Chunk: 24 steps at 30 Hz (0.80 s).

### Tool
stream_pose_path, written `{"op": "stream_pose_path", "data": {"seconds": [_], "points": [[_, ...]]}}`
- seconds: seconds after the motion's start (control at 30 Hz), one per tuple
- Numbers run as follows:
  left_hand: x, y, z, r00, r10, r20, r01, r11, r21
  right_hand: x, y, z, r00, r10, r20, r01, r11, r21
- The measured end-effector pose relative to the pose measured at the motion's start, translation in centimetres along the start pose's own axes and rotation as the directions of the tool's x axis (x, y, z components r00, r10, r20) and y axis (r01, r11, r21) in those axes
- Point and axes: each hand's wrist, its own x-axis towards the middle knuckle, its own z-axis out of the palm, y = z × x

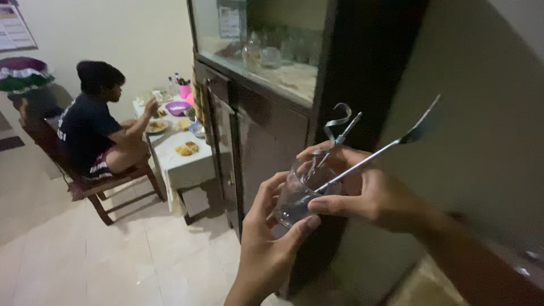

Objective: The person picks up glass jars and cups from a table and places them inside a cabinet on a shelf alongside other glassware and utensils.

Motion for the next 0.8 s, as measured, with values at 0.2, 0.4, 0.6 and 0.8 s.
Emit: {"op": "stream_pose_path", "data": {"seconds": [0.2,0.4,0.6,0.8], "points": [[7.4,-2.2,-2.0,0.997,0.057,-0.049,-0.059,0.997,-0.044,8.7,2.9,-2.5,0.993,-0.088,0.074,0.090,0.995,-0.032],[13.6,-4.8,-5.1,0.997,0.062,-0.052,-0.065,0.997,-0.046,15.0,4.7,-3.0,0.996,0.020,0.085,-0.021,1.000,0.004],[19.4,-8.0,-9.7,0.995,0.103,-0.016,-0.104,0.993,-0.062,20.9,6.6,-1.8,0.994,-0.086,0.068,0.087,0.996,-0.008],[26.1,-9.6,-14.6,0.996,0.030,0.084,-0.020,0.993,-0.116,27.6,7.1,-0.5,0.997,0.012,-0.072,-0.030,0.967,-0.252]]}}
